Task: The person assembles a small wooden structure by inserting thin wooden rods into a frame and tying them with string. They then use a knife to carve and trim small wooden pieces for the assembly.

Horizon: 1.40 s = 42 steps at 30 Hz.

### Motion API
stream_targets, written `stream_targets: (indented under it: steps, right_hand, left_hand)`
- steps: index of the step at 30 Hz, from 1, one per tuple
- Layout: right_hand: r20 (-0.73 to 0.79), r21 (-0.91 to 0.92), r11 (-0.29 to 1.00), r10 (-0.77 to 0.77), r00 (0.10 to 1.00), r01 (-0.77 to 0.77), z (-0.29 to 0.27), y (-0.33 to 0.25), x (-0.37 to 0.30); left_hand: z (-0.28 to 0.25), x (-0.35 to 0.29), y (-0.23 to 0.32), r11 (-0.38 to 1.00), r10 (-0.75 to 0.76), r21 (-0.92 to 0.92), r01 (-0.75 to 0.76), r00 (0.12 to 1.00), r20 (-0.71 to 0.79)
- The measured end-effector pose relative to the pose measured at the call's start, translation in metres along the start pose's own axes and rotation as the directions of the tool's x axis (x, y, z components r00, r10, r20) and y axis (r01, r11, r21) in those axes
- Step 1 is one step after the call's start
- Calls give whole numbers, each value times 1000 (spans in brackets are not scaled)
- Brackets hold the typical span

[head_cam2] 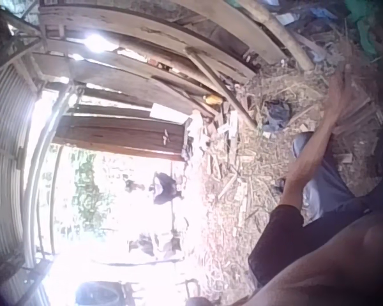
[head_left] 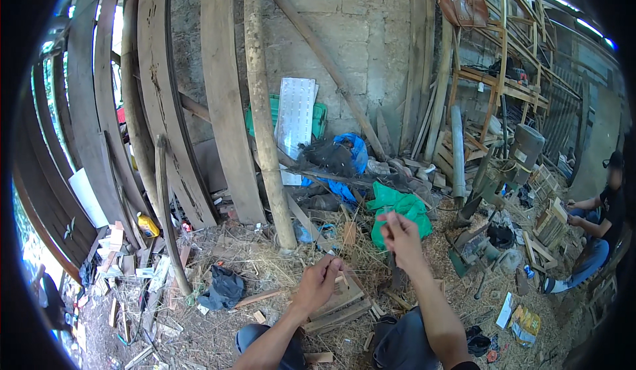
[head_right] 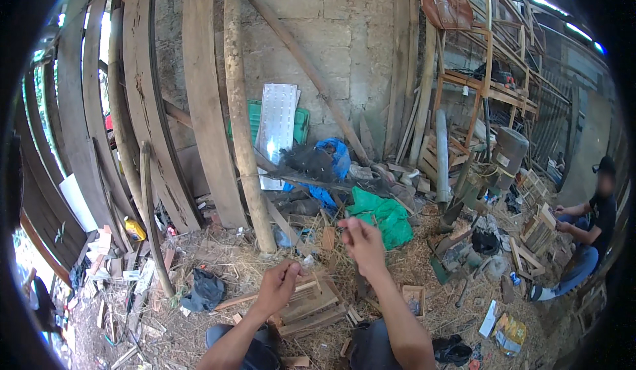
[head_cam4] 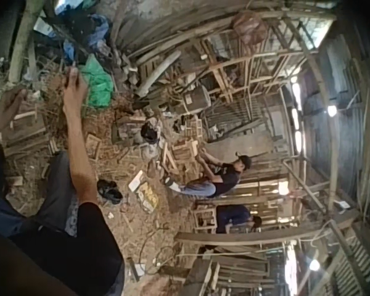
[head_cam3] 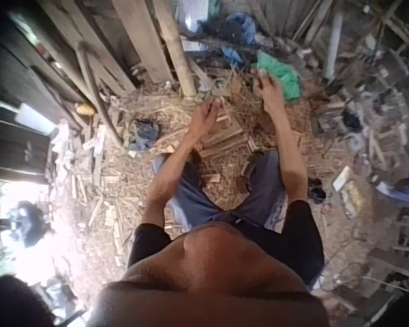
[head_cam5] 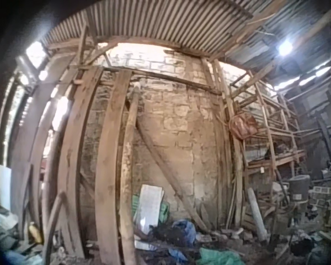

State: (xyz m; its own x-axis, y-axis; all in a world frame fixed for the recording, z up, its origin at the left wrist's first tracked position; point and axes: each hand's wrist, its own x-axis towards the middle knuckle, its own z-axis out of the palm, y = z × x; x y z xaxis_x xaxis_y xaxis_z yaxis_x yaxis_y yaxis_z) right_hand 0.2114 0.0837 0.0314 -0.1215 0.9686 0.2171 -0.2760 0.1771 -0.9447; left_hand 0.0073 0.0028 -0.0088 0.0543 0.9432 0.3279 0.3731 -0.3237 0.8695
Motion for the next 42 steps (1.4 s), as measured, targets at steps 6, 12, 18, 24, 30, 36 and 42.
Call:
stream_targets:
  steps: [6, 12, 18, 24, 30, 36, 42]
  right_hand:
    - [237, 55, 993, 93, 967, -109, 28, -4, -16]
    - [334, -41, 997, 71, 940, -60, 32, 0, -21]
    - [355, -83, 987, 156, 922, -135, 33, -5, -22]
    - [123, 44, 995, 81, 989, -87, 8, -5, -1]
    - [278, -87, 990, 129, 952, -109, 39, -9, -25]
    - [387, -153, 981, 167, 907, -115, 36, 3, -16]
    - [66, 34, 990, 138, 988, -140, 11, -3, 3]
  left_hand:
    - [2, -8, 10, 983, 137, 129, -127, 988, -72]
    - [4, -1, 16, 983, 90, 164, -87, 996, -10]
    - [2, 1, 23, 987, 142, 78, -138, 989, -50]
    - [-4, -7, 13, 982, 173, 82, -173, 985, 2]
    - [-3, -1, 7, 996, -9, -92, 10, 1000, 7]
    - [-5, -3, 16, 997, 74, 11, -74, 997, 14]
    - [-7, -6, 19, 995, 97, 19, -98, 994, 56]
